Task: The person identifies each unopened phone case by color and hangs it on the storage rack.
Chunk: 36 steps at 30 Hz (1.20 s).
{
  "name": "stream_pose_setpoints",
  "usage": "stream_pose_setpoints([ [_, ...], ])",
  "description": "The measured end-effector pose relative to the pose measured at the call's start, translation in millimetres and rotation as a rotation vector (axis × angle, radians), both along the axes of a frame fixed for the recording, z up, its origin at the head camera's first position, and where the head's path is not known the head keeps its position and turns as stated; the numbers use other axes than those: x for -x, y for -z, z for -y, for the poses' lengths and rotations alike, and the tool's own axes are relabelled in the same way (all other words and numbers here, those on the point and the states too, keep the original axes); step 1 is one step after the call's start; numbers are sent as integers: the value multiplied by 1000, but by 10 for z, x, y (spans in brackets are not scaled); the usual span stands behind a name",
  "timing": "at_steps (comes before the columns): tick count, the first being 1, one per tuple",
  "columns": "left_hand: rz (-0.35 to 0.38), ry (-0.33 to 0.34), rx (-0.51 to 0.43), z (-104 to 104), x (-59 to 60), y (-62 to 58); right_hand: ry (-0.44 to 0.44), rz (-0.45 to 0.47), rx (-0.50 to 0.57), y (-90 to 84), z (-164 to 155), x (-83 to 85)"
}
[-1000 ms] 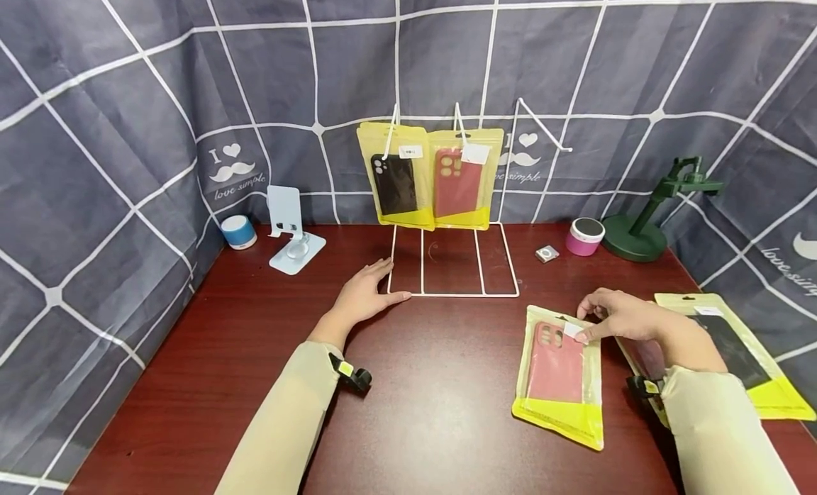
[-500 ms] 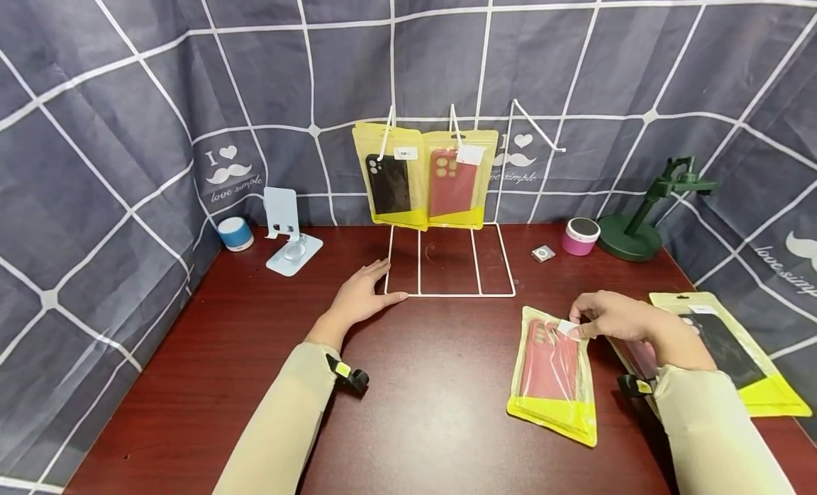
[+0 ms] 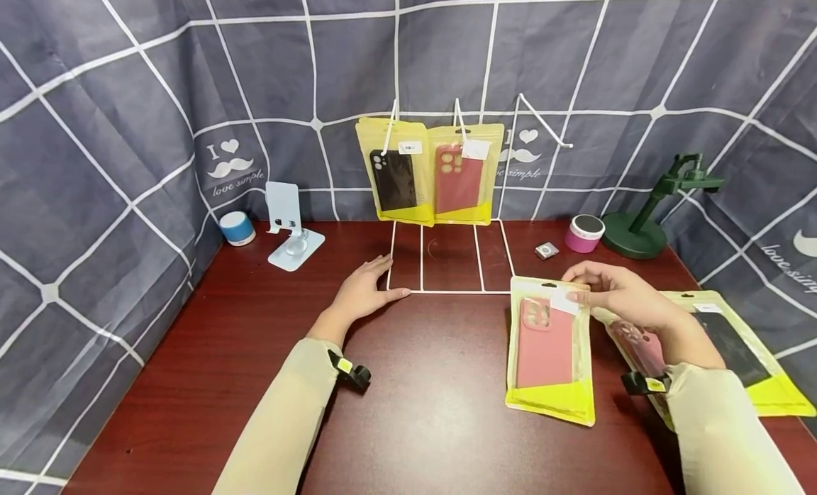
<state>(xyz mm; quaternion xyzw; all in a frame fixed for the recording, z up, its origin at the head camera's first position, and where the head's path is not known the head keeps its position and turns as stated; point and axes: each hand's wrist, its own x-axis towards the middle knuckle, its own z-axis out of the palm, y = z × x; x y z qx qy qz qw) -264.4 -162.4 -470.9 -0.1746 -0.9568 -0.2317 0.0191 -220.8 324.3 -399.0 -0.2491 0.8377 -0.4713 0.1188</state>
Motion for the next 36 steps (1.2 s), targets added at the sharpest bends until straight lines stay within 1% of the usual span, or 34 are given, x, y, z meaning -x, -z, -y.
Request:
stream_pose_setpoints([
  [3,-7,3,-6,-2,6,-19,73,-27,-5,9,23,11],
  [7,-10,6,-2,-2,13,-27,158,-53,-72,18,41,22],
  [12,-30,12,-1,0,21,-17,179,-39,-64,13,41,11],
  [16,-24,8,1,4,20,-9,180,-26,-39,-1,52,-4],
  [19,-19,4,7,4,22,-7,192,-45,-16,-15,73,-17],
  [25,-19,3,4,2,31,-26,257,-113,3,-55,94,-30],
  [30,-19,7,5,11,33,-12,289,-129,-8,-51,78,-22],
  [33,-10,3,5,14,24,3,304,-127,2,-48,81,-26],
  [36,0,-6,6,12,13,22,331,-130,12,-83,126,-52],
])
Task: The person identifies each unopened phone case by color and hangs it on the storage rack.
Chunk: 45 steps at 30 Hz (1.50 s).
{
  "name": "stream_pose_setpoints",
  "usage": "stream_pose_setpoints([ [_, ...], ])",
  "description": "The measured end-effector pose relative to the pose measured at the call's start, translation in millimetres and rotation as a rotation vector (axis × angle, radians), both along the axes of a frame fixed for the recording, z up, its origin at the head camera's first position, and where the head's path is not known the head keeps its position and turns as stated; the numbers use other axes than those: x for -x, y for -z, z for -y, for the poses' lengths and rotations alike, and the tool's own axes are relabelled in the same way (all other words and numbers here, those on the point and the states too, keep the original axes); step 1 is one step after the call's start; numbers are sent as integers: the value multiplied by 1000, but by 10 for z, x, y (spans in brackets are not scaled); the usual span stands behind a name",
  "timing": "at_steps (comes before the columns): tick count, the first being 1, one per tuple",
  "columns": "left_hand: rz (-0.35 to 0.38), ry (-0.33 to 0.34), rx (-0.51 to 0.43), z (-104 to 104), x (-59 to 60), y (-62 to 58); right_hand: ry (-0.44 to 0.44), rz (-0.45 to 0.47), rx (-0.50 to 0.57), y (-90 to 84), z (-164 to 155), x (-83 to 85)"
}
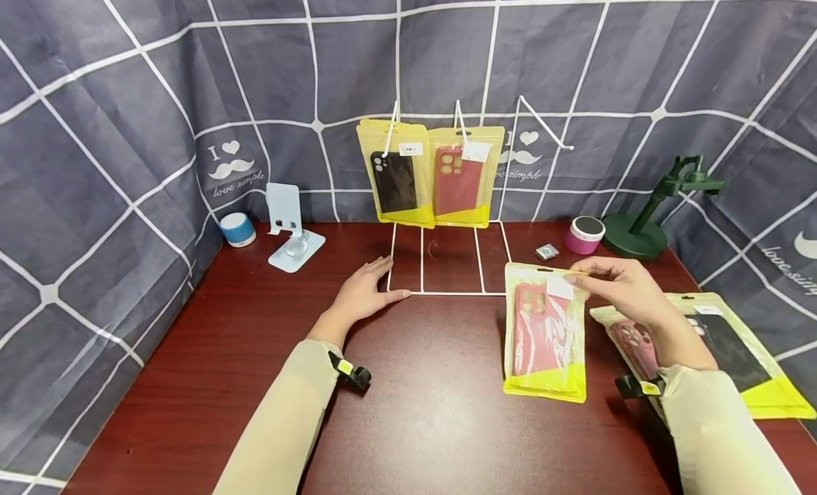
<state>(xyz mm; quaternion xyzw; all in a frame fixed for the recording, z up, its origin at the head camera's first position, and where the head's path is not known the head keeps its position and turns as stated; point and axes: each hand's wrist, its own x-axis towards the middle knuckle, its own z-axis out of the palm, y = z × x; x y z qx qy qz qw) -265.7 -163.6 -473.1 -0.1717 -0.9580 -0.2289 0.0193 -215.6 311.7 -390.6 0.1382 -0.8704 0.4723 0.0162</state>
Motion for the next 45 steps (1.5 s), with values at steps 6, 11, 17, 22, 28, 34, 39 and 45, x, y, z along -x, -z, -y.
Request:
stream_pose_setpoints([
  [6,-3,2,5,-3,2,25,164,-163,-37,-318,292,-141],
  [11,-10,1,4,6,5,26,204,-306,11,-714,740,-189],
  [17,-7,-2,-13,-13,0,33,90,-340,160,-1016,1235,-56],
  [22,-7,-15,-15,-17,1,35,-44,-301,344,-1149,1465,58],
  [28,-31,3,-4,-5,3,21,-110,-304,779,-1286,1629,130],
  [34,-27,-1,8,-17,-6,14,-2,-352,870,-1271,1729,190],
  [39,-55,9,22,-18,0,1,51,-336,866,-1211,1733,272],
  [45,-86,18,32,-5,12,-4,75,-327,869,-1154,1759,373],
])
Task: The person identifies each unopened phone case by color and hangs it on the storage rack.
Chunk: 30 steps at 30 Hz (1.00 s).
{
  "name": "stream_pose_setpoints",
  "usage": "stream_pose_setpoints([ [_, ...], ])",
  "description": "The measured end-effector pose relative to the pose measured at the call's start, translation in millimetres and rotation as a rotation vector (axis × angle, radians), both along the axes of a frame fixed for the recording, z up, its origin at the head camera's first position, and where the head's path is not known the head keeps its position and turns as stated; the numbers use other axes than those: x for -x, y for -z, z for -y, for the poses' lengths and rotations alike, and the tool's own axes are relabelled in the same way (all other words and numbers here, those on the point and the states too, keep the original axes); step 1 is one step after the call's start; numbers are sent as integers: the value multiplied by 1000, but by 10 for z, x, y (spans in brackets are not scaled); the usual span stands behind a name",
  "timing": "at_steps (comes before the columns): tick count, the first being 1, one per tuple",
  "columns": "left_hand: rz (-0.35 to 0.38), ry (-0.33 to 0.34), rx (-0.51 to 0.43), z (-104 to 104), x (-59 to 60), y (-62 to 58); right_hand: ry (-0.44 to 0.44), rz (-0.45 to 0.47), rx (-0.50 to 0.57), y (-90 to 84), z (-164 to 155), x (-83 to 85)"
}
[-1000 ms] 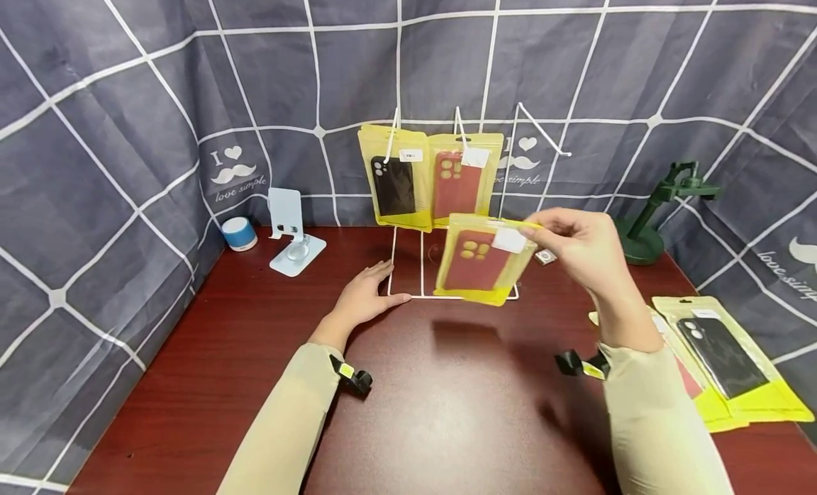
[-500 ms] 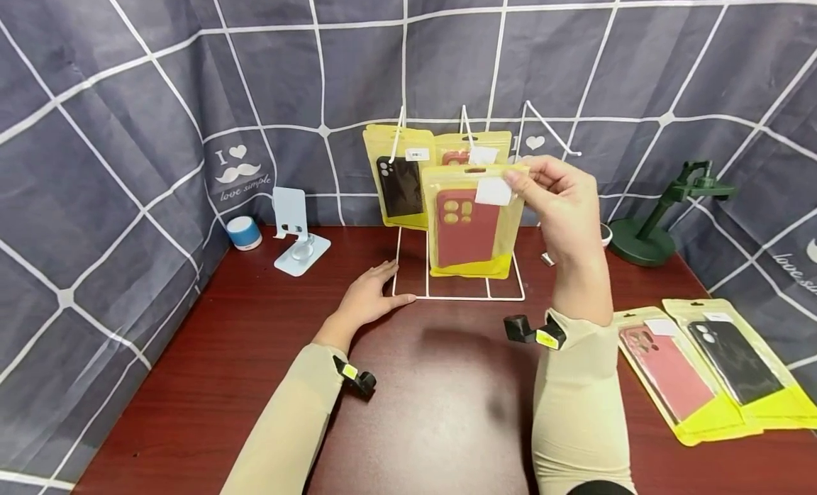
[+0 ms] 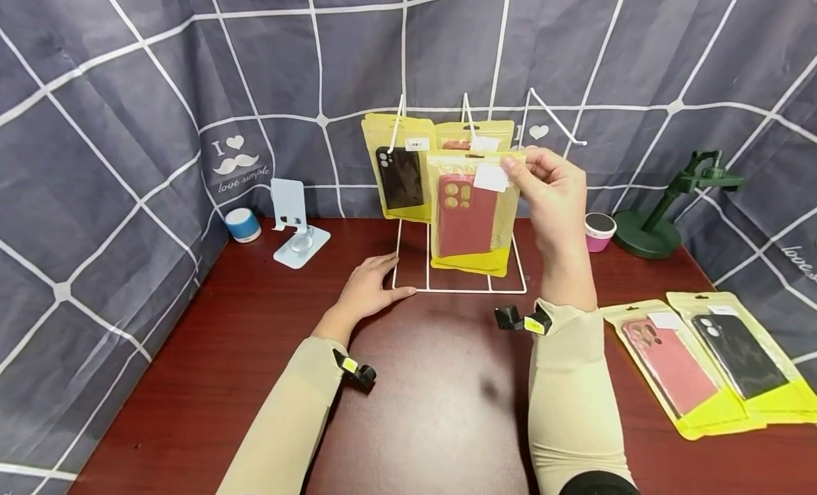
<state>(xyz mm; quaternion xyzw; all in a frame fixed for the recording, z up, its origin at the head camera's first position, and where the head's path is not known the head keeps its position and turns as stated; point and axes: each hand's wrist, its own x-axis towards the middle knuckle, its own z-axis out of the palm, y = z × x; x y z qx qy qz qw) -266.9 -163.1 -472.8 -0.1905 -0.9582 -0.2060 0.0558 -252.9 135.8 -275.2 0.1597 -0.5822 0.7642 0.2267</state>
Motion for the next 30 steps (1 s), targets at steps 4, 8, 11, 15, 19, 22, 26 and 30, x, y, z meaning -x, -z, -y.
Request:
stream_pose_setpoints([
  [4,11,0,-17,8,9,-21,18,-6,26,16,10,33],
  [8,40,-7,-43,5,11,-22,70,15,-6,44,24,66],
  [11,63,-13,-43,3,8,-9,123,42,-50,74,41,102],
  [15,75,-21,-37,0,3,8,146,50,-76,115,53,155],
  [19,71,-21,-40,3,2,23,30,76,-66,174,50,200],
  [22,68,-21,-36,10,-1,34,-81,149,-133,250,31,231],
  [26,63,-17,-35,16,-2,40,-158,253,-299,383,1,296],
  [30,63,-17,-39,12,6,30,-162,289,-312,483,-14,376],
])
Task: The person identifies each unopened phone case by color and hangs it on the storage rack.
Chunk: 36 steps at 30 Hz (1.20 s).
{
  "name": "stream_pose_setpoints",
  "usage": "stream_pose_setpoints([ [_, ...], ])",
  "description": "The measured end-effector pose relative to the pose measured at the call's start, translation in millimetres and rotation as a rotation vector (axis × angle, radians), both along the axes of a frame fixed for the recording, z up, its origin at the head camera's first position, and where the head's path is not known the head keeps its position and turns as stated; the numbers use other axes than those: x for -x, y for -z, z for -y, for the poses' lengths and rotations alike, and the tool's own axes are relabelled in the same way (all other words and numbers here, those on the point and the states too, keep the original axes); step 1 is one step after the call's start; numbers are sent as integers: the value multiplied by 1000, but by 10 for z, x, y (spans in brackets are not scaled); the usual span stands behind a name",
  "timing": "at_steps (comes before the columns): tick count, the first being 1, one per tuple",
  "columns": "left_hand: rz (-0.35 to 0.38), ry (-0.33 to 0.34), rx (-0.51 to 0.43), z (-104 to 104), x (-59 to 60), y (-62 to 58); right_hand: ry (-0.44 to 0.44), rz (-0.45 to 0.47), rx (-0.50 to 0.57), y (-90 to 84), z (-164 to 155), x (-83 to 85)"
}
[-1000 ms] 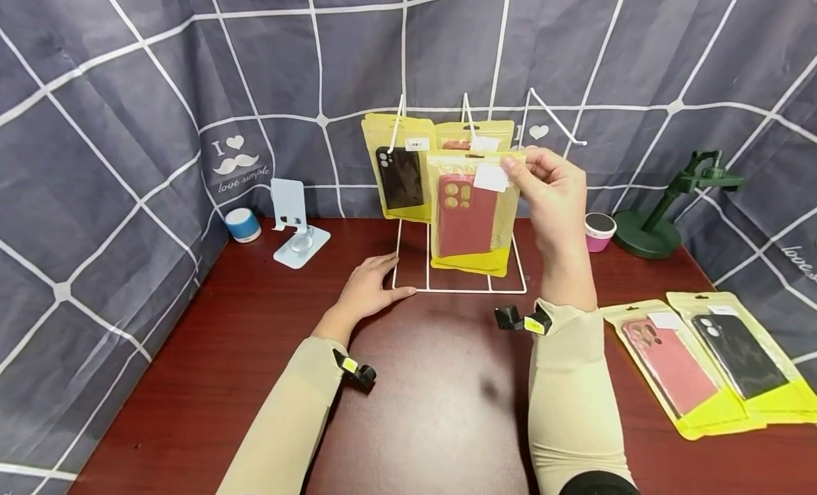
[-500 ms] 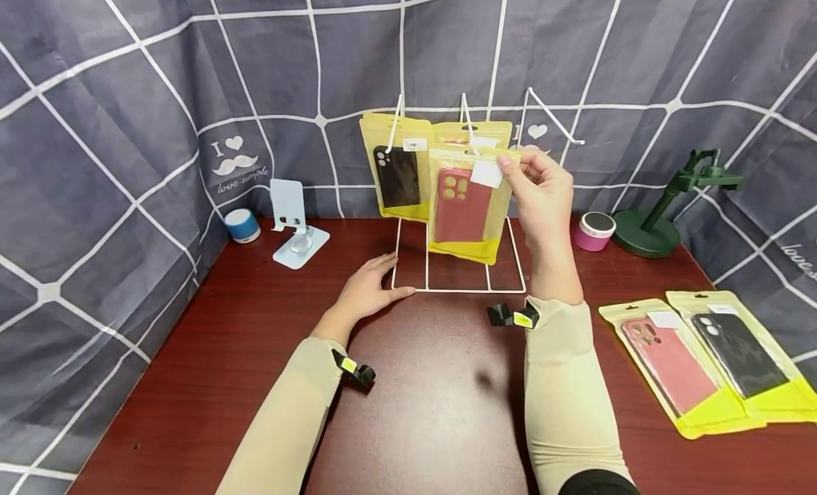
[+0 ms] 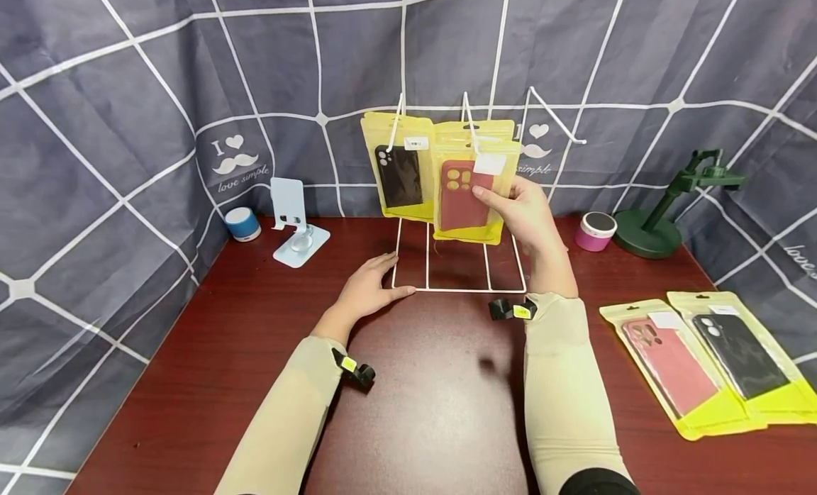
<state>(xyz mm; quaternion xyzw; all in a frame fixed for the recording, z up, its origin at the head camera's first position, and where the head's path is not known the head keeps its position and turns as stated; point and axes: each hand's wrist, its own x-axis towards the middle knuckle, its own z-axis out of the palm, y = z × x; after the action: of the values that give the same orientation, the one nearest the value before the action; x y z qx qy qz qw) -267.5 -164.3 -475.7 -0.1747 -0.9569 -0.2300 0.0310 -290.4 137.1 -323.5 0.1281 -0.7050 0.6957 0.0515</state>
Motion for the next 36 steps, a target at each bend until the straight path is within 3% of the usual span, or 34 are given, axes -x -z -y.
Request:
stream_pose_setpoints([
  [10,13,-2,6,-12,17,-50,137,-41,45,65,61,106],
  [27,19,2,13,-27,14,-52,196,-30,137,63,23,100],
  [33,16,3,13,-10,15,-14,289,-121,59,8,-51,56],
  [36,14,-1,11,-4,16,-9,308,-176,84,-26,-87,36],
])
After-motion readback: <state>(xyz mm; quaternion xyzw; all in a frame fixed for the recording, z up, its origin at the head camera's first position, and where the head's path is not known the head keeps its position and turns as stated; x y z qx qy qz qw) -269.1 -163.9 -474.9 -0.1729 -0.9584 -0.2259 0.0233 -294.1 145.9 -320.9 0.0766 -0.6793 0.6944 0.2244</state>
